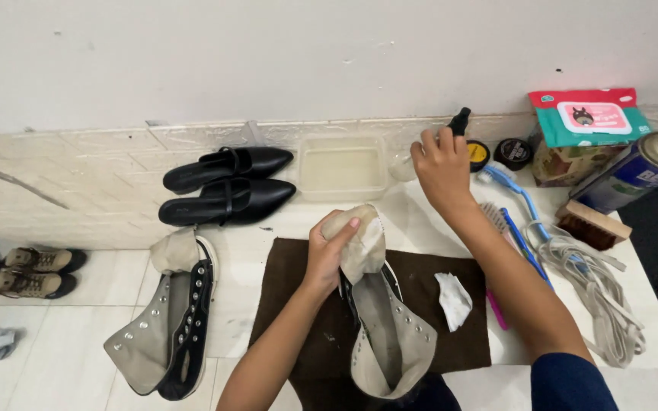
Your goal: The person cleans a black high-top sneaker by wiping the white rubber sole with a cloth and then scrubbing the beige fabric tongue with a toothbrush dipped in a cleaning solution. The shoe is rotated and repositioned throughout the process.
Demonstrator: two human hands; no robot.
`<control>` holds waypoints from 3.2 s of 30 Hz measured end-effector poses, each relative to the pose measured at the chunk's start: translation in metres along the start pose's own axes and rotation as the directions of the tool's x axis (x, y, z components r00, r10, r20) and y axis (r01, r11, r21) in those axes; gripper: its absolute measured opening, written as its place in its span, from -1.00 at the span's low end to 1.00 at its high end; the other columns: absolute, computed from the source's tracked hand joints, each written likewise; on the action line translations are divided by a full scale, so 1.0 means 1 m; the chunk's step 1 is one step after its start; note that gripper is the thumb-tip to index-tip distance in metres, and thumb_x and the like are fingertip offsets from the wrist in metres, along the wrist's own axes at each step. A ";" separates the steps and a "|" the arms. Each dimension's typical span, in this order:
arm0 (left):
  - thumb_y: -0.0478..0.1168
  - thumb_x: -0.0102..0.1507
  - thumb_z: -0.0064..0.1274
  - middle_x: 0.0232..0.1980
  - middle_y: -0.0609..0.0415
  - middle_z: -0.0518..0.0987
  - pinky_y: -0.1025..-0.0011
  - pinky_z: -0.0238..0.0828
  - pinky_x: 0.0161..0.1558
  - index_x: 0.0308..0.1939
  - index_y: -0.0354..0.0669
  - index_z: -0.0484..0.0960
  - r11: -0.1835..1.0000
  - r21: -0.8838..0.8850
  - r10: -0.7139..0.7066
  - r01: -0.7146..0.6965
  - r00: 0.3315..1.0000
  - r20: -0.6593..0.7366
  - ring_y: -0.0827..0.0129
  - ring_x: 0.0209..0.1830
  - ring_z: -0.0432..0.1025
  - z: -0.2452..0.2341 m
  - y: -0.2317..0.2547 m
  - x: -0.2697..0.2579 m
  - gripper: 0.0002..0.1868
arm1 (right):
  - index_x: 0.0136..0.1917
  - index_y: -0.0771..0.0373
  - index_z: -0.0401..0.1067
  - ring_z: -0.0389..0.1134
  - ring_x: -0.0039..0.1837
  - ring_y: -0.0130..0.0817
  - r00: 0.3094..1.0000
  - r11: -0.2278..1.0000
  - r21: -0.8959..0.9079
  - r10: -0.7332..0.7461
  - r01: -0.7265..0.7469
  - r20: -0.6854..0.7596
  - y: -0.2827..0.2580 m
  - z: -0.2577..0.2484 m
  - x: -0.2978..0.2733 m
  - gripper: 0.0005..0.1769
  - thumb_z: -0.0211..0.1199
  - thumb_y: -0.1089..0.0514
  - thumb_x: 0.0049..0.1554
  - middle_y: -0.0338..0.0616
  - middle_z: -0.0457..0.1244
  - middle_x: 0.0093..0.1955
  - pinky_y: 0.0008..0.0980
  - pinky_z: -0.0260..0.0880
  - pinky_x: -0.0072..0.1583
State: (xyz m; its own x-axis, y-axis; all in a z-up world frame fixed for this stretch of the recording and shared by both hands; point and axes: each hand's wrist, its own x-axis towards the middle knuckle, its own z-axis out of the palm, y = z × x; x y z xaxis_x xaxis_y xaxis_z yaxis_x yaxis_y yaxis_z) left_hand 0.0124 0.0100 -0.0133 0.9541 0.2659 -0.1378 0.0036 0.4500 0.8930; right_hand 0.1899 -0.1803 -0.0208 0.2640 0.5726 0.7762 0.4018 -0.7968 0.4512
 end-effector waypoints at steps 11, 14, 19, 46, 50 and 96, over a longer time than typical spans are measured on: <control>-0.23 0.11 0.32 -0.39 0.00 0.61 0.45 0.47 -0.34 -0.27 -0.19 0.68 0.998 -0.038 -0.050 0.051 0.999 0.008 0.39 -0.39 0.50 -0.006 -0.007 0.003 -0.82 | -0.27 0.11 0.47 0.19 -0.10 -0.19 0.998 0.996 0.072 0.045 -0.048 0.049 0.009 0.008 -0.006 -0.89 0.26 0.30 0.04 -0.20 0.20 -0.22 -0.31 0.08 -0.13; -0.24 0.10 0.32 -0.39 0.00 0.61 0.43 0.47 -0.34 -0.26 -0.23 0.67 0.993 -0.084 -0.079 0.079 0.997 0.003 0.39 -0.41 0.49 0.001 0.003 -0.005 -0.79 | -0.18 0.08 0.49 0.18 0.00 -0.13 0.990 0.989 0.047 0.143 -0.143 0.018 0.027 -0.029 0.014 -0.88 0.21 0.29 0.08 -0.18 0.21 -0.10 -0.27 0.09 -0.06; -0.20 0.08 0.35 -0.33 -0.02 0.64 0.38 0.54 -0.30 -0.23 -0.25 0.67 0.984 -0.095 -0.148 0.152 0.988 0.044 0.37 -0.36 0.54 0.007 0.010 -0.011 -0.72 | -0.20 0.10 0.42 0.14 -0.05 -0.12 0.960 0.854 0.450 0.277 -0.260 0.031 0.033 -0.083 0.025 -0.85 0.33 0.08 0.16 -0.24 0.11 -0.19 -0.24 0.12 0.01; -0.20 0.04 0.30 -0.22 0.00 0.58 0.29 0.54 -0.13 -0.16 -0.18 0.41 0.924 -0.224 -0.297 0.309 0.951 0.085 0.32 -0.22 0.54 0.030 0.031 -0.022 -0.58 | -0.43 0.16 0.25 0.09 -0.21 -0.17 0.969 0.638 0.756 0.246 -0.146 -0.021 -0.014 -0.077 0.019 -0.53 0.48 -0.04 0.02 -0.22 0.03 -0.37 -0.31 0.21 -0.03; -0.21 0.13 0.25 -0.21 0.02 0.65 0.32 0.57 -0.15 -0.14 -0.24 0.57 0.920 -0.190 -0.301 0.343 0.929 0.216 0.36 -0.24 0.58 0.044 0.035 -0.026 -0.70 | -0.45 0.16 0.25 0.09 -0.21 -0.18 0.964 0.645 0.750 0.262 -0.145 -0.039 -0.012 -0.081 0.014 -0.53 0.49 -0.05 -0.01 -0.22 0.04 -0.39 -0.32 0.20 -0.05; -0.06 0.20 0.20 0.06 -0.29 0.56 -0.07 0.41 0.06 0.08 -0.31 0.45 0.796 -0.363 -0.447 0.484 0.875 0.186 -0.03 0.05 0.49 0.002 0.019 0.006 -0.49 | -0.24 0.18 0.35 0.12 -0.08 -0.06 0.964 0.980 0.197 -0.079 0.028 0.254 -0.056 0.040 0.025 -0.83 0.32 0.13 0.02 -0.10 0.08 -0.24 -0.22 0.04 -0.08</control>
State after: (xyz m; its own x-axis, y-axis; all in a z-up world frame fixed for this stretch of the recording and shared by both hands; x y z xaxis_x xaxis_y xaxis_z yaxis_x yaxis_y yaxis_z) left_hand 0.0188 0.0184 0.0040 0.8890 -0.1267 -0.4401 0.3554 0.7967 0.4887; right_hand 0.2094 -0.1132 -0.0445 0.4457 0.6636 0.6008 0.5743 -0.7268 0.3768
